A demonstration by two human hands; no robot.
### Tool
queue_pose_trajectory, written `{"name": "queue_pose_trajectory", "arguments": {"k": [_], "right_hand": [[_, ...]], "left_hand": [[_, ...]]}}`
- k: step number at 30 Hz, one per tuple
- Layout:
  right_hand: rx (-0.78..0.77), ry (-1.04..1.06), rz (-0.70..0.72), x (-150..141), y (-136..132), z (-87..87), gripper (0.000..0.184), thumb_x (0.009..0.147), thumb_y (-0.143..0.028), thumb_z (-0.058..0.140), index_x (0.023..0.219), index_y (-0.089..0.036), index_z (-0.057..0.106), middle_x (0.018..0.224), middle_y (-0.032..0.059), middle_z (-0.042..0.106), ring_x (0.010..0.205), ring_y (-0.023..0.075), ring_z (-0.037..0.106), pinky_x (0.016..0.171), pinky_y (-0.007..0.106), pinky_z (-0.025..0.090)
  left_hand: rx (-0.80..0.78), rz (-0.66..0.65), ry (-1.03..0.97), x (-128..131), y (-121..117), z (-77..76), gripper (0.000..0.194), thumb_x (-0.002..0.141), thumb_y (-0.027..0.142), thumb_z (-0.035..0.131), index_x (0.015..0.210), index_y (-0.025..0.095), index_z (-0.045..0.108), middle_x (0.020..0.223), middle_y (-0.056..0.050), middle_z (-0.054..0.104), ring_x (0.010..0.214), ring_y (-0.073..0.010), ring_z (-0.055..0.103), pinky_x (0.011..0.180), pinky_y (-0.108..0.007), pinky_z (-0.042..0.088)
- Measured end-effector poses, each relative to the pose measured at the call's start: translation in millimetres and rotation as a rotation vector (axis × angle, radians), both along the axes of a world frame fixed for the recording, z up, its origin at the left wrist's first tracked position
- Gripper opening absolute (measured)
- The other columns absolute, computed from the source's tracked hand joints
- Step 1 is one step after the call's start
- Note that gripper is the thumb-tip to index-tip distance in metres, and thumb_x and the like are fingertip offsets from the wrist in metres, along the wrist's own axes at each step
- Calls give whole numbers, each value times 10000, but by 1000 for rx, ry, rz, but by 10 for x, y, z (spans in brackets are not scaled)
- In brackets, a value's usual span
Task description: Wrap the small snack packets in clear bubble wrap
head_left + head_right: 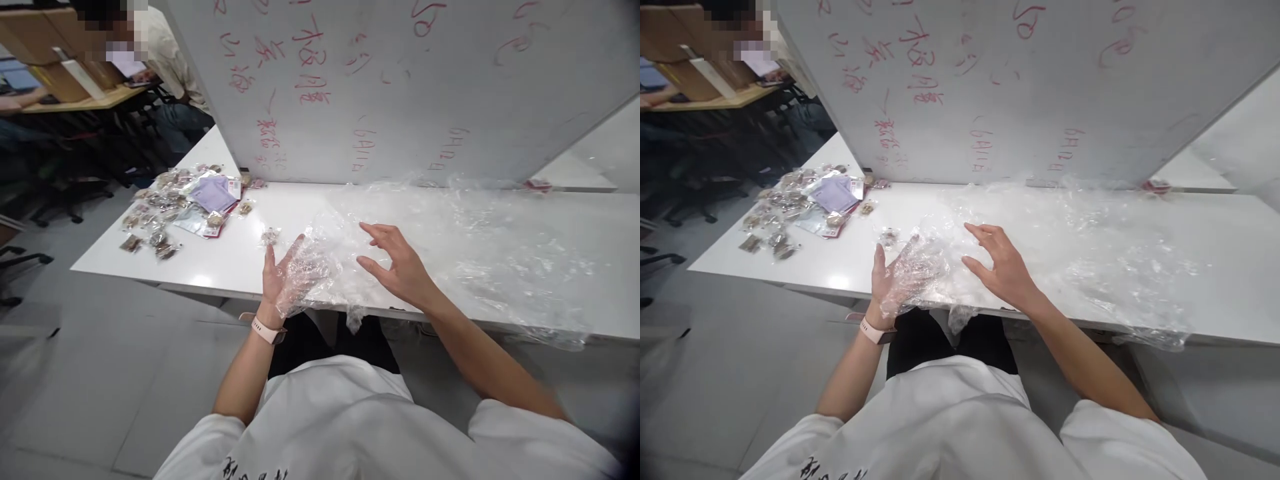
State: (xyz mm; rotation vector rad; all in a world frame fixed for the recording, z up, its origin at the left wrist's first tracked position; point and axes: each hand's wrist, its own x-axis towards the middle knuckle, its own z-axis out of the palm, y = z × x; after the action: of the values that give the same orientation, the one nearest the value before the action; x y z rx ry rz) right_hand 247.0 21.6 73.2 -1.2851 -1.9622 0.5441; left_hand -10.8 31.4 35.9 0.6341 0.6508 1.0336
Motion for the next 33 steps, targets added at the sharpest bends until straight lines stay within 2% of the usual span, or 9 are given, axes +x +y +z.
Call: {"name": "queue_pose_trajectory", "arguments": {"k": [8,11,13,16,21,24,27,31,33], "right_hand": [[97,-152,-219,-67,160,-199,768,880,-572,636,1549,-287,388,1325,120,605,925,241,615,754,396,529],[-111,-130,-63,-91,330,-152,436,892,-513,624,1229,-246,691,948,55,719,761,190,616,680,336,485],[-142,4,-36,-59,431,-84,278,898,-471,617,935,-227,746,839,34,710,729,167,609,672,317,474],[66,315,-243,89,531,43,209,870,-430,660,828,-229,697,830,24,691,750,155,598,723,327,495],[149,647,-515,370,589,55,201,842,-424,672,901,-232,660,753,8,595,555,123,519,551,309,473],[69,532,-579,490,589,-84,239,879,-434,602,980,-232,681,846,16,594,480,95,468,476,294,425],[62,198,-648,601,506,-114,275,882,-360,589,1103,-239,702,1016,52,621,530,101,518,595,355,507],[452,-147,-745,502,219,175,367,921,-295,579,1280,-264,649,1271,138,569,837,216,647,773,437,550],[652,-140,-584,279,96,310,326,968,-287,537,1276,-255,643,1225,140,606,954,238,649,757,397,563]], "left_hand": [[-81,121,-144,-194,-139,-6,695,943,641,506,1510,241,455,1531,-98,501,1421,-357,452,1157,-558,385],[-145,100,-39,-187,-70,64,445,1007,376,515,1409,196,572,1418,-87,610,1288,-283,589,1104,-455,472],[-179,124,-14,-239,-3,112,397,1027,353,474,1349,167,615,1282,-100,688,1139,-255,674,999,-408,550],[-215,227,-8,-421,86,166,393,1043,392,434,1258,137,641,1021,-116,742,836,-204,725,720,-315,615],[-302,343,22,-624,94,125,265,1056,254,410,1038,117,636,604,18,559,347,-20,363,309,-111,277],[-277,406,151,-565,21,32,94,961,195,602,1000,112,624,628,41,548,354,9,336,315,-99,242],[-163,567,331,-484,-92,-38,441,790,173,790,1179,159,582,791,24,626,432,0,464,376,-112,332],[-29,551,626,-391,-268,-41,725,762,273,812,1399,225,468,1083,-66,660,541,-53,569,419,-178,378],[9,537,761,-347,-310,-21,655,821,370,756,1398,223,484,1176,-104,636,619,-86,590,463,-209,407]]}}
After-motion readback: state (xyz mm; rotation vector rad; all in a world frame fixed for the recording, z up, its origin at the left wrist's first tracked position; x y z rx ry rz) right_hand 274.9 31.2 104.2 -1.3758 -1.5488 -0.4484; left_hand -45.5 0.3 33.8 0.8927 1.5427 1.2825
